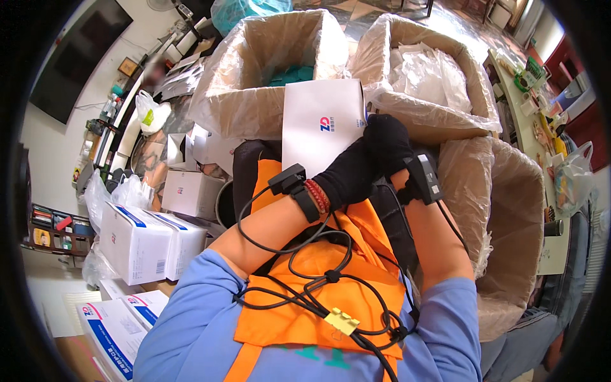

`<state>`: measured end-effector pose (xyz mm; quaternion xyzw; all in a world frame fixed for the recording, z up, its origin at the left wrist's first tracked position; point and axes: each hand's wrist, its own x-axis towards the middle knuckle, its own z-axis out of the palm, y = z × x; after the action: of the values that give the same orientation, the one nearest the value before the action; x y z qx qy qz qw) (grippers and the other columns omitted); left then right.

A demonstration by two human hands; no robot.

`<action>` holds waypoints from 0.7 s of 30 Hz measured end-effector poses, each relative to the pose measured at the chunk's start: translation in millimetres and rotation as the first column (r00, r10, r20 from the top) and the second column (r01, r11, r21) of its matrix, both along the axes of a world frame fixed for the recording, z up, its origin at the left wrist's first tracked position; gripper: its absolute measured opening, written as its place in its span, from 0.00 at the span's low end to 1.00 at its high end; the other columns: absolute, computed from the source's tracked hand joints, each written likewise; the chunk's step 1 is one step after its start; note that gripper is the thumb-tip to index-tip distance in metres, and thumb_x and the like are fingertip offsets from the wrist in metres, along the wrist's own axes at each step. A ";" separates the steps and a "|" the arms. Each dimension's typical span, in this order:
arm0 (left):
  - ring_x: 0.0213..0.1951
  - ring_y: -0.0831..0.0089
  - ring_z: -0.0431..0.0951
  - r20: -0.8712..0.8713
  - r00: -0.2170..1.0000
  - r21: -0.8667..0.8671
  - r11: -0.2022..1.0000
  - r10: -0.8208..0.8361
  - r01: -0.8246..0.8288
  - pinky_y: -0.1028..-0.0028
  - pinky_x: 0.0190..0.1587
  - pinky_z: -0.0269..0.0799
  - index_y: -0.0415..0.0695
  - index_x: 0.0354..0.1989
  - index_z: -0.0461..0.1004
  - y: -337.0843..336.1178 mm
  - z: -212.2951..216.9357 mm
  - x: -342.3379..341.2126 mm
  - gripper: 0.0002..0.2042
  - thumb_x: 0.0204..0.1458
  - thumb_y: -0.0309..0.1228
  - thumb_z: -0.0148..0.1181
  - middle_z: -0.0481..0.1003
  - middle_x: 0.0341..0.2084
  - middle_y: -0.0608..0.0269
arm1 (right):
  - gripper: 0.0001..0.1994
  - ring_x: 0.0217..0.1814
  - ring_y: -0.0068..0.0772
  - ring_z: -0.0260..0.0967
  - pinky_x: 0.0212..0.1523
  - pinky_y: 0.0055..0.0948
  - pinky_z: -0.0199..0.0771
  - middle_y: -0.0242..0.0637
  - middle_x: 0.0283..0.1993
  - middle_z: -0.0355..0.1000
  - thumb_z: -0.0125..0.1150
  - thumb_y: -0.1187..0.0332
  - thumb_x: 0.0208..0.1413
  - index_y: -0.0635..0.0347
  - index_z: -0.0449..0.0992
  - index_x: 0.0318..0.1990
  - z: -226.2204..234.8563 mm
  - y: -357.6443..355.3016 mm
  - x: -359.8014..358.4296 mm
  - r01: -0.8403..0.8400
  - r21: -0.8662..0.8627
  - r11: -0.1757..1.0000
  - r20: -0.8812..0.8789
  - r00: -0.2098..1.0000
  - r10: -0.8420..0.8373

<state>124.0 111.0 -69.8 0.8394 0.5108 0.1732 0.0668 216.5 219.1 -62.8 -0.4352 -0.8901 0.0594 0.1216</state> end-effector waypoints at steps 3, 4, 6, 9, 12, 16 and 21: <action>0.65 0.50 0.58 0.054 0.999 0.021 1.000 -0.006 0.005 0.61 0.68 0.50 0.40 0.62 0.63 -0.8 -6.0 -6.6 0.28 0.48 0.27 0.53 0.63 0.60 0.45 | 0.13 0.38 0.52 0.75 0.40 0.46 0.74 0.48 0.41 0.75 0.51 0.68 0.51 0.60 0.75 0.43 5.3 -11.1 -10.8 -0.035 0.091 0.995 0.013 0.999 0.034; 0.64 0.49 0.58 0.102 0.994 0.092 0.996 -0.031 0.022 0.60 0.67 0.51 0.40 0.61 0.64 -1.4 -5.0 -6.9 0.27 0.48 0.27 0.53 0.63 0.60 0.44 | 0.15 0.38 0.52 0.75 0.40 0.47 0.74 0.48 0.43 0.74 0.51 0.68 0.52 0.59 0.73 0.46 8.1 -14.5 -11.3 -0.042 0.150 0.988 -0.056 0.997 0.051; 0.64 0.49 0.57 0.112 0.994 0.043 0.999 -0.006 0.001 0.60 0.67 0.50 0.40 0.61 0.63 -2.4 -3.5 -6.1 0.28 0.47 0.27 0.54 0.63 0.60 0.43 | 0.17 0.39 0.53 0.74 0.41 0.46 0.74 0.48 0.46 0.72 0.51 0.68 0.52 0.55 0.71 0.50 6.0 -5.6 -10.8 -0.183 0.254 0.950 -0.080 0.975 0.209; 0.65 0.48 0.56 0.100 0.995 0.041 0.999 -0.002 -0.002 0.59 0.68 0.48 0.41 0.62 0.62 3.6 -11.7 -2.4 0.30 0.46 0.28 0.55 0.61 0.61 0.43 | 0.19 0.40 0.54 0.74 0.41 0.45 0.75 0.48 0.50 0.70 0.50 0.70 0.53 0.51 0.70 0.54 -12.2 8.6 -1.9 -0.282 0.347 0.894 -0.127 0.931 0.343; 0.66 0.49 0.54 0.164 0.986 0.113 0.993 0.024 -0.043 0.59 0.69 0.46 0.41 0.64 0.59 -3.6 -12.8 -7.2 0.33 0.44 0.29 0.57 0.59 0.62 0.44 | 0.17 0.39 0.54 0.74 0.40 0.45 0.75 0.47 0.48 0.70 0.51 0.70 0.53 0.52 0.71 0.51 -5.3 -7.3 -8.8 -0.195 0.258 0.946 -0.097 0.969 0.226; 0.67 0.49 0.53 0.047 0.998 -0.015 0.999 -0.042 0.043 0.60 0.69 0.45 0.42 0.65 0.58 8.4 -3.6 -10.7 0.37 0.42 0.33 0.61 0.58 0.63 0.44 | 0.08 0.38 0.55 0.73 0.39 0.46 0.74 0.45 0.41 0.73 0.52 0.71 0.52 0.54 0.71 0.41 6.5 -3.5 -8.7 -0.074 0.169 0.983 0.210 0.977 0.037; 0.66 0.50 0.56 0.052 0.998 0.065 0.997 -0.035 0.032 0.60 0.69 0.46 0.41 0.64 0.59 3.7 -7.4 -9.0 0.39 0.41 0.42 0.64 0.60 0.62 0.45 | 0.05 0.37 0.56 0.73 0.36 0.46 0.73 0.47 0.35 0.73 0.53 0.68 0.54 0.56 0.68 0.36 1.7 -5.6 -0.4 -0.109 0.191 0.975 -0.031 0.993 0.117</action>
<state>115.0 114.7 -77.3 0.8448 0.4888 0.2104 0.0562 216.0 213.5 -61.1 -0.3690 -0.9122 -0.0095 0.1777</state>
